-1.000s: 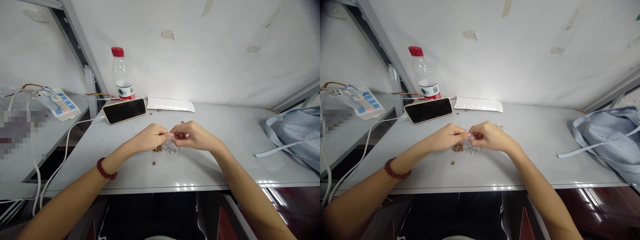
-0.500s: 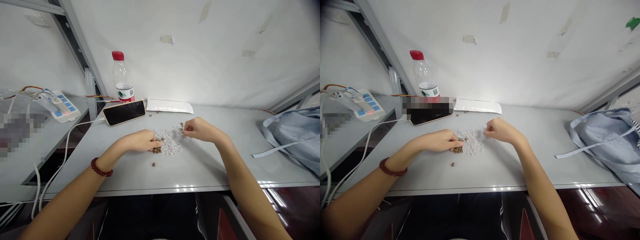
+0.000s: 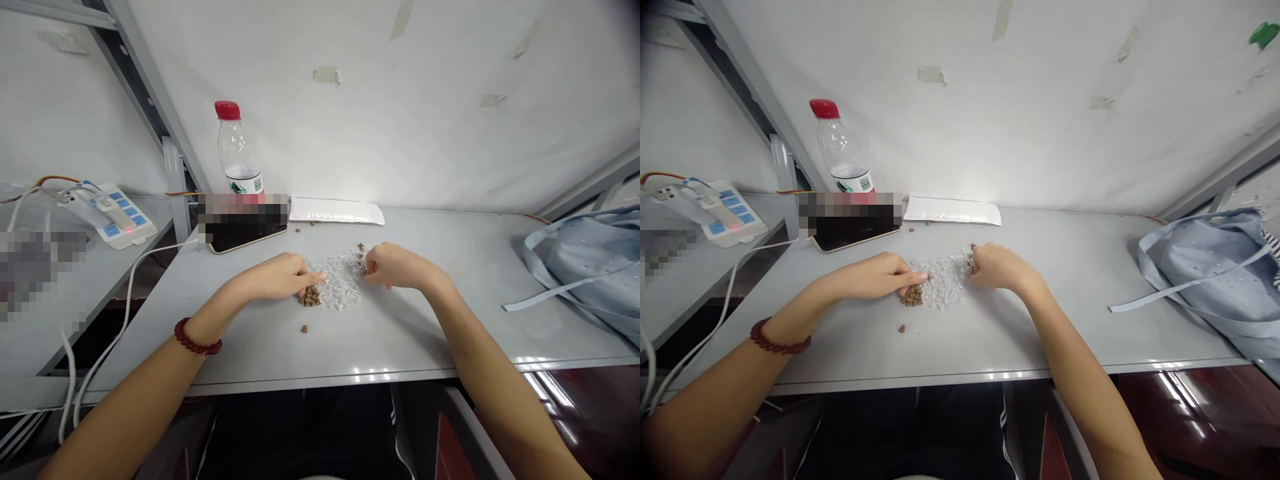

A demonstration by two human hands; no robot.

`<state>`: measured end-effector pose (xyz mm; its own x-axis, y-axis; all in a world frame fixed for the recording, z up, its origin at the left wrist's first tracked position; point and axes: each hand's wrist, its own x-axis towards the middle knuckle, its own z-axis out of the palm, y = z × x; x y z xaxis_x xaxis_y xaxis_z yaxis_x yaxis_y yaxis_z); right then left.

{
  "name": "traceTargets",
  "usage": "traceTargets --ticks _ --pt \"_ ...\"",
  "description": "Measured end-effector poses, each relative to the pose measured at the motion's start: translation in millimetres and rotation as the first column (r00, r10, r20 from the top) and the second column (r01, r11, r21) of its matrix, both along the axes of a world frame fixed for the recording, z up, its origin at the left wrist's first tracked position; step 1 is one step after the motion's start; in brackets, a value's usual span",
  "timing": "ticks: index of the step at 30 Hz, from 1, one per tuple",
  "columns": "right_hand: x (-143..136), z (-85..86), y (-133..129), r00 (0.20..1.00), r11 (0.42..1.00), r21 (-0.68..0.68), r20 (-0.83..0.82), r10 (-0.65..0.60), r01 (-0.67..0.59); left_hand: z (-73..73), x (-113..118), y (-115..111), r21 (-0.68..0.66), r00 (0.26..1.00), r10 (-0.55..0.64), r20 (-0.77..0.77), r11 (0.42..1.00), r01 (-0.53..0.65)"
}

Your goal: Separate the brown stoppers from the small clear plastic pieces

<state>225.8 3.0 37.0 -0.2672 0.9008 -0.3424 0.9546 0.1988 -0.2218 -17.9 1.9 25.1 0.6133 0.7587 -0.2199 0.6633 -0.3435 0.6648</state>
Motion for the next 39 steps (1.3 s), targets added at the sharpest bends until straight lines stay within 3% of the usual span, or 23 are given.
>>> traceTargets --ticks 4,9,13,17,20,22,26,30,34,39 --pt "0.7 8.5 -2.7 0.984 0.996 0.057 -0.159 0.079 -0.071 3.8 4.8 -2.5 0.001 0.998 0.051 0.029 0.999 -0.051" --pt "-18.7 7.1 -14.1 0.837 0.971 0.156 -0.492 0.237 -0.183 -3.4 16.2 -6.5 -0.064 0.970 0.052 0.239 0.997 -0.038" --pt "-34.0 -2.9 -22.4 0.771 0.934 0.282 -0.538 0.342 -0.218 -7.9 22.3 -10.1 -0.102 0.949 0.072 0.308 0.994 -0.043" --pt "-35.3 -6.3 -22.6 0.745 0.915 0.337 -0.547 0.381 -0.220 -2.4 22.4 -11.5 -0.229 0.919 0.111 0.379 0.973 -0.023" --pt "-30.3 -5.2 -18.4 0.758 0.905 0.369 -0.523 0.390 -0.212 6.6 17.4 -10.1 -0.334 0.879 0.160 0.450 0.943 0.000" --pt "-25.7 -4.4 -14.7 0.783 0.909 0.355 -0.493 0.380 -0.217 12.0 11.6 -8.1 -0.306 0.886 0.157 0.436 0.952 -0.018" --pt "-16.8 -4.9 -7.1 0.861 0.916 0.356 -0.390 0.325 -0.184 13.6 0.9 -3.5 -0.153 0.990 0.005 0.141 0.988 0.017" --pt "-12.9 -8.7 -1.5 0.938 0.935 0.328 -0.264 0.227 -0.134 5.4 -0.7 -0.8 -0.142 0.994 -0.095 -0.050 0.986 0.087" --pt "-9.8 -7.0 0.8 0.960 0.962 0.253 -0.227 0.166 -0.106 2.4 -0.1 0.9 -0.088 0.995 -0.082 -0.047 0.993 0.078" --pt "3.3 9.5 -1.4 0.985 0.979 0.198 -0.153 0.081 -0.050 7.1 -1.8 1.7 0.006 1.000 0.004 -0.028 1.000 -0.004"
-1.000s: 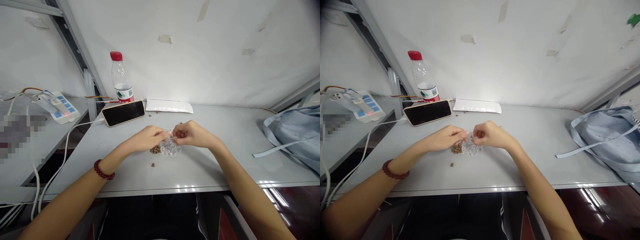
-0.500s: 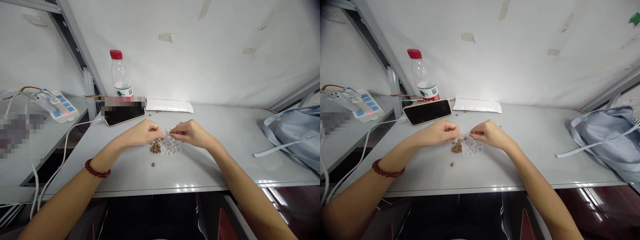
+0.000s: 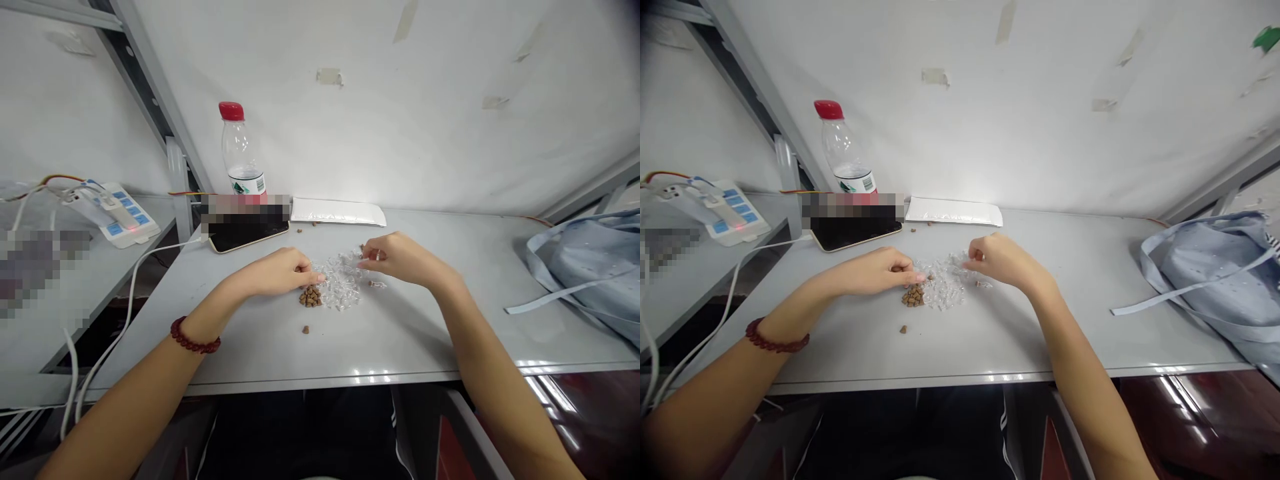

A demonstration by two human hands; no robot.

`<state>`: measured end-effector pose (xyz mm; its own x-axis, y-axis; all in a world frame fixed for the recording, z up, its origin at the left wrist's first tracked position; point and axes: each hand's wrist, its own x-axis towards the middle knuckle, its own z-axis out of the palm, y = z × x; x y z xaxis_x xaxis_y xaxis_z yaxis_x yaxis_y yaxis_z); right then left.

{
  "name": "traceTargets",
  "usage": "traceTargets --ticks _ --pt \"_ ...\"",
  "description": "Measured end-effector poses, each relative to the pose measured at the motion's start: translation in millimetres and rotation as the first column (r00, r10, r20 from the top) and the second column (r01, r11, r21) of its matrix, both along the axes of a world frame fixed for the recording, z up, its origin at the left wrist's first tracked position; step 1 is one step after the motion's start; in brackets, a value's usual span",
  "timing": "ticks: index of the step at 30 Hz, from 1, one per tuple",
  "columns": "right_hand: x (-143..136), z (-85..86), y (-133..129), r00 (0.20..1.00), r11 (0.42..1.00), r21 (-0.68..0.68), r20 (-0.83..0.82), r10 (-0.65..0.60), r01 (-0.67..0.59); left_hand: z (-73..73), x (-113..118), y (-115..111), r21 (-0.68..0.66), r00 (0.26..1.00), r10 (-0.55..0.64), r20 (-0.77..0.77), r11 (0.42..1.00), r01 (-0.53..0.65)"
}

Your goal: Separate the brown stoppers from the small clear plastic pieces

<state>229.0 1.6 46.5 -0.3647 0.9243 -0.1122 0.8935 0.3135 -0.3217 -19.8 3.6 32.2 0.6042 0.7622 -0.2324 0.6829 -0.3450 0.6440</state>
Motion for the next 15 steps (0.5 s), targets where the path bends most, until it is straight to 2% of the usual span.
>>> traceTargets --ticks 4,7,9,11,15 --pt "6.9 4.7 -2.0 0.992 0.958 -0.276 0.118 -0.041 0.072 -0.2 1.1 -1.3 0.009 0.999 0.033 -0.007 0.999 -0.033" --pt "6.4 -0.2 -1.4 0.989 0.921 -0.383 0.145 -0.019 0.074 -1.9 2.2 -1.7 -0.002 0.999 0.039 -0.020 0.999 -0.039" --pt "5.2 -2.6 -1.0 0.992 0.919 -0.391 0.129 -0.003 0.053 -2.1 2.6 -1.7 -0.010 0.999 0.042 -0.020 0.999 -0.043" --pt "3.3 -1.7 -1.9 0.998 0.939 -0.343 0.061 0.016 0.006 -1.3 3.3 -2.2 -0.018 0.999 0.034 0.008 0.999 -0.034" --pt "-7.0 4.3 -9.4 0.961 0.970 -0.162 -0.239 0.141 -0.183 -0.1 10.0 -6.9 -0.062 0.988 0.038 0.148 0.998 -0.029"
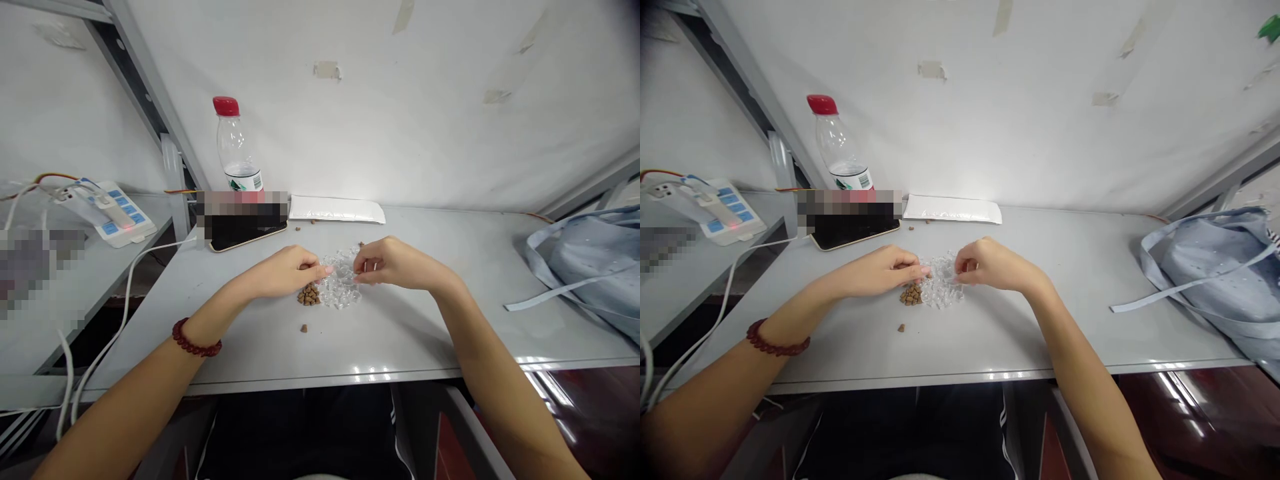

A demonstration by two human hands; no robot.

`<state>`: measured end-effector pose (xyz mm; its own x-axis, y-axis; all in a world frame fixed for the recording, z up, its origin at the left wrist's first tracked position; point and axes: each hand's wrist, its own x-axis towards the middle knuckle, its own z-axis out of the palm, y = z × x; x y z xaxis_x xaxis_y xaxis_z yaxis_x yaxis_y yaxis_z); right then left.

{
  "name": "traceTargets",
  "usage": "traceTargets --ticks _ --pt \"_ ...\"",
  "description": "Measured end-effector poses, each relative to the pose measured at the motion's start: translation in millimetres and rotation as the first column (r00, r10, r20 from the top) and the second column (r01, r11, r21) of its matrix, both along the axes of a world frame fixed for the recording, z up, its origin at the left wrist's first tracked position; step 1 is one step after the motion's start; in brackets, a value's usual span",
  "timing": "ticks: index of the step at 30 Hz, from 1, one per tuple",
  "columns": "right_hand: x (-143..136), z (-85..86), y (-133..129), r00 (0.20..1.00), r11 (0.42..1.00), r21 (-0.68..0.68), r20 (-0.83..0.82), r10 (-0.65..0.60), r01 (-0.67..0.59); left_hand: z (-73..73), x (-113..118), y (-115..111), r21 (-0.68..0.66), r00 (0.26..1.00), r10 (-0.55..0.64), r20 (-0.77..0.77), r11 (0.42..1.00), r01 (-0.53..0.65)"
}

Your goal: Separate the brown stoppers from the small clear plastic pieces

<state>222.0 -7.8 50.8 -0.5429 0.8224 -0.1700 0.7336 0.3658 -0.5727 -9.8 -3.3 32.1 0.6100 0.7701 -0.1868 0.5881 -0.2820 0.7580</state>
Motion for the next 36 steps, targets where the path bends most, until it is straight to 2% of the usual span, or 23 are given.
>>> traceTargets --ticks 2,5,8,10,17,20,24,26,30,33,36 --pt "-8.6 -0.8 -4.7 0.991 0.996 0.076 -0.123 0.051 -0.041 -1.3 5.8 -3.7 -0.076 0.995 0.001 0.102 0.997 0.007" --pt "-21.1 -9.3 -9.1 0.972 0.969 0.226 -0.188 0.142 -0.098 -4.5 13.3 -7.8 -0.186 0.976 0.015 0.219 0.982 0.027" --pt "-28.8 -19.8 -10.2 0.963 0.927 0.357 -0.188 0.192 -0.114 -6.1 15.4 -8.5 -0.199 0.969 0.045 0.242 0.980 0.004" --pt "-30.7 -23.9 -10.2 0.965 0.921 0.380 -0.195 0.176 -0.091 -6.2 14.2 -7.4 -0.193 0.972 0.062 0.228 0.981 -0.017" --pt "-28.7 -21.2 -11.2 0.973 0.980 0.193 -0.231 -0.001 0.046 -10.0 17.1 -5.7 -0.243 0.942 0.195 0.274 0.961 -0.128" --pt "-28.0 -19.0 -11.1 0.969 0.990 0.135 -0.247 -0.008 0.042 -8.6 20.2 -5.9 -0.242 0.908 0.255 0.332 0.953 -0.180" --pt "-26.6 -16.2 -10.1 0.981 0.992 0.122 -0.194 0.012 0.012 -0.3 15.8 -3.6 -0.177 0.888 0.314 0.337 0.947 -0.268" --pt "-23.2 -13.7 -8.1 0.987 0.989 0.147 -0.159 0.011 0.013 2.8 9.5 -1.5 -0.150 0.918 0.271 0.288 0.960 -0.236" --pt "-8.3 -9.3 0.2 0.999 0.984 0.173 -0.001 -0.055 0.054 0.4 -1.7 2.3 -0.158 0.991 0.116 0.074 0.982 -0.103" --pt "3.6 -8.9 7.4 0.987 0.993 0.081 0.130 -0.092 0.082 -4.8 -3.8 4.1 -0.179 1.000 0.025 0.009 0.984 -0.023" --pt "9.6 -9.6 11.4 0.980 0.995 -0.013 0.176 -0.096 0.100 -6.5 -3.5 5.5 -0.165 1.000 0.018 -0.005 0.986 -0.018"
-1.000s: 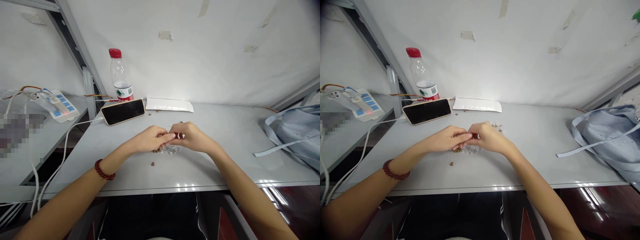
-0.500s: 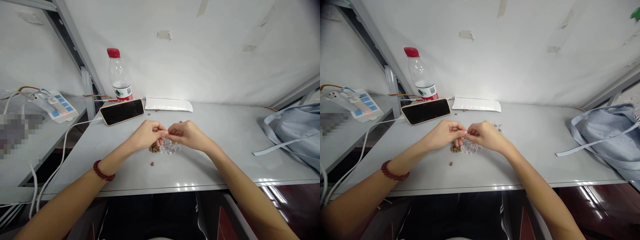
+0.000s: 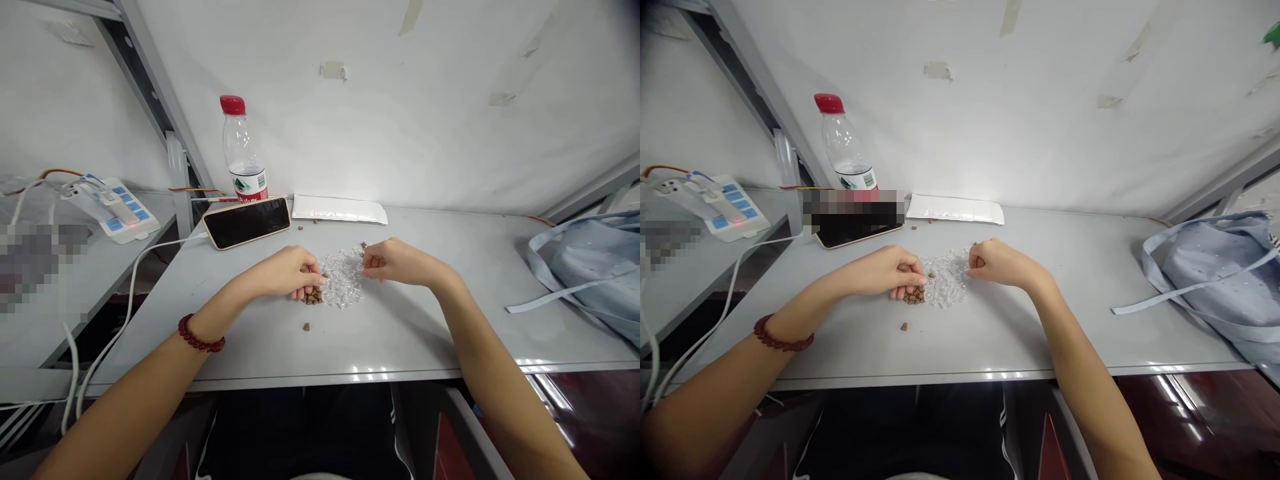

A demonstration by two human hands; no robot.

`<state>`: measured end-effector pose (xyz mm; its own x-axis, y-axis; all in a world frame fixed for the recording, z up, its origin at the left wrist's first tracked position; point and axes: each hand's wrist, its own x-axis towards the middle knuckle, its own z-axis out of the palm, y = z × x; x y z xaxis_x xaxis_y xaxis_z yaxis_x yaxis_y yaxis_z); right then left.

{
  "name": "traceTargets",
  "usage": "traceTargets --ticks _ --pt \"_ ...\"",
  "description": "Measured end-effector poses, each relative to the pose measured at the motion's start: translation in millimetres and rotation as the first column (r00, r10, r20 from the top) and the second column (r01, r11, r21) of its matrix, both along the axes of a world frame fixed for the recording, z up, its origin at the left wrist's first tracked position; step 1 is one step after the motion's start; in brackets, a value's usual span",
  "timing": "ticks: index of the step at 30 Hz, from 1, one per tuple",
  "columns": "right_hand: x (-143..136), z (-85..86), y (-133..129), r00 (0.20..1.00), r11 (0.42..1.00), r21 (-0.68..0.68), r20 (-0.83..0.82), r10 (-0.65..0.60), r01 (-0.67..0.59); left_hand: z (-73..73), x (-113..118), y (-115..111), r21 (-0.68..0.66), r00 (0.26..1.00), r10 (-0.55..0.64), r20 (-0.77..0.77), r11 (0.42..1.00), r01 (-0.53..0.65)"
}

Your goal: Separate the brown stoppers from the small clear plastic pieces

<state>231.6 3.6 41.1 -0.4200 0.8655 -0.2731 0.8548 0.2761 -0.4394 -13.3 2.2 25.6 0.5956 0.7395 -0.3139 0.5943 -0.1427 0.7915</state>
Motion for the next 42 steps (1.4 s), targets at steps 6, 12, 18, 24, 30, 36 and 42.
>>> traceTargets --ticks 6,12,18,24,30,36,42 --pt "4.2 -1.3 2.1 0.999 0.998 -0.065 0.034 -0.018 0.020 3.1 -2.5 1.4 0.067 0.997 0.075 -0.002 0.995 -0.074" --pt "15.5 2.1 5.8 0.998 0.996 -0.060 0.005 -0.058 0.058 5.5 -0.7 -1.0 0.094 0.996 0.082 -0.028 0.992 -0.079" --pt "16.9 -1.2 9.6 0.993 0.994 0.042 0.059 -0.104 0.102 7.6 0.9 -2.5 0.114 0.995 0.082 -0.055 0.991 -0.075" --pt "9.2 -12.1 12.8 0.993 0.994 0.104 0.106 -0.055 0.044 3.4 -0.4 -1.6 0.137 0.997 0.060 -0.046 0.989 -0.053" --pt "-4.0 -6.2 0.8 0.985 0.937 0.349 -0.170 0.031 0.031 -1.6 8.2 -4.0 0.090 0.990 0.109 0.084 0.989 -0.117" --pt "-32.8 -19.1 -16.4 0.899 0.849 0.524 -0.337 0.279 -0.067 -8.2 21.1 -9.7 -0.017 0.961 0.068 0.270 0.998 -0.066" --pt "-37.4 -22.9 -16.6 0.920 0.851 0.509 -0.258 0.296 -0.131 -4.5 23.3 -13.6 0.194 0.990 0.050 0.129 0.978 -0.075"
